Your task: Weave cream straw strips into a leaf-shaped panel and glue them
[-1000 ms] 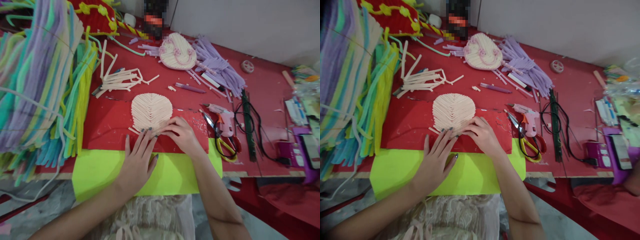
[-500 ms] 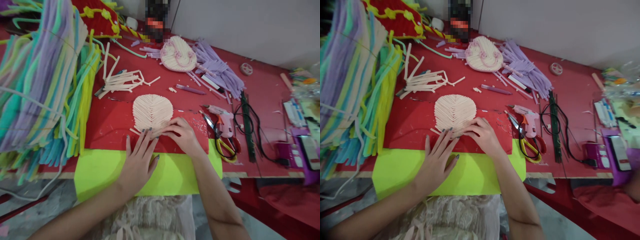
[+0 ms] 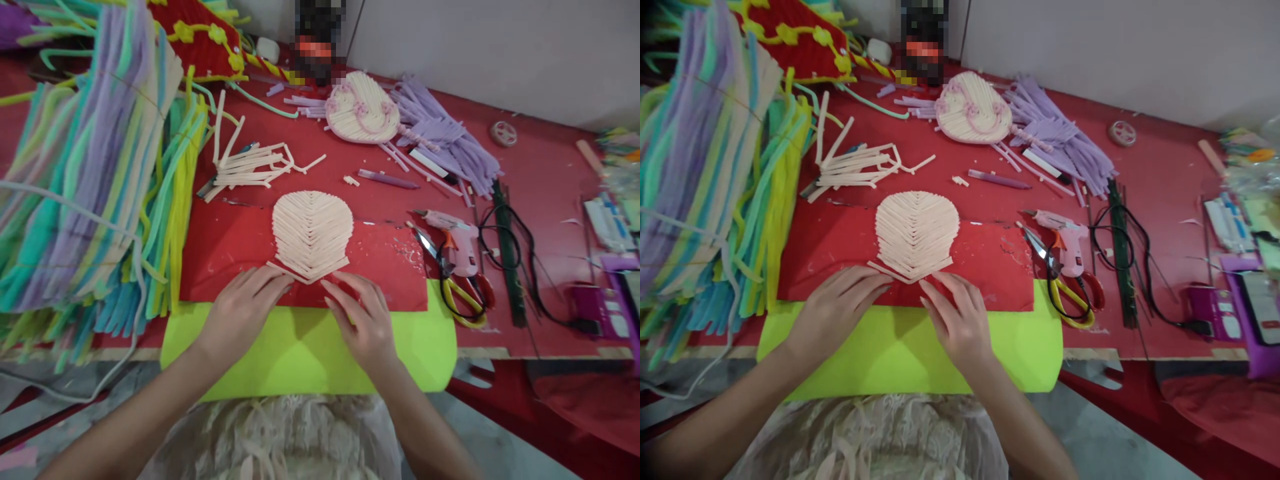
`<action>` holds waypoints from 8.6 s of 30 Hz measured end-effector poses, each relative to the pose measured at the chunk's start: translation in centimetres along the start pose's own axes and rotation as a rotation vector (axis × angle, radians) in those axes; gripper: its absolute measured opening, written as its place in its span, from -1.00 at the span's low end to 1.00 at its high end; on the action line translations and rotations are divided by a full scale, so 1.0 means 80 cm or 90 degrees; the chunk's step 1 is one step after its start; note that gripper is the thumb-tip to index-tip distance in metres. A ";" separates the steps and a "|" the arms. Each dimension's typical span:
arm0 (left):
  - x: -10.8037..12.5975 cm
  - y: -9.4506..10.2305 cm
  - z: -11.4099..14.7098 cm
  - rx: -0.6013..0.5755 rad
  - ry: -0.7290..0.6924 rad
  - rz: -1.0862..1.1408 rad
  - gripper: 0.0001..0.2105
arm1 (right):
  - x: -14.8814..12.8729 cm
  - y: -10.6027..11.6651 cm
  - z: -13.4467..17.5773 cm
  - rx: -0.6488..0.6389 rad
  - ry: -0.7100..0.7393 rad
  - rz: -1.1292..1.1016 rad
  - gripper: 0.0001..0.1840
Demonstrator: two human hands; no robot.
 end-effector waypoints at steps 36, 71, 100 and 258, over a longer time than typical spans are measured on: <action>0.016 -0.018 -0.019 0.006 -0.086 0.034 -0.75 | -0.018 -0.026 0.017 -0.013 -0.001 0.145 -0.60; 0.024 -0.015 -0.020 0.015 -0.116 0.066 -0.73 | -0.022 -0.022 0.021 0.015 -0.007 0.150 -0.67; -0.116 0.000 -0.049 0.363 0.343 0.591 -0.62 | 0.088 0.018 -0.025 0.186 -0.204 -0.104 -0.59; -0.124 0.112 -0.098 0.324 0.170 0.766 -0.75 | 0.171 0.145 -0.042 0.294 -0.297 -0.024 -0.61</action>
Point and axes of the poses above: each hand's wrist, its own z-axis away from the middle knuckle, its own y-axis out of the back of the hand, x = y × z, the point moved 10 cm from there along -z, towards the middle knuckle
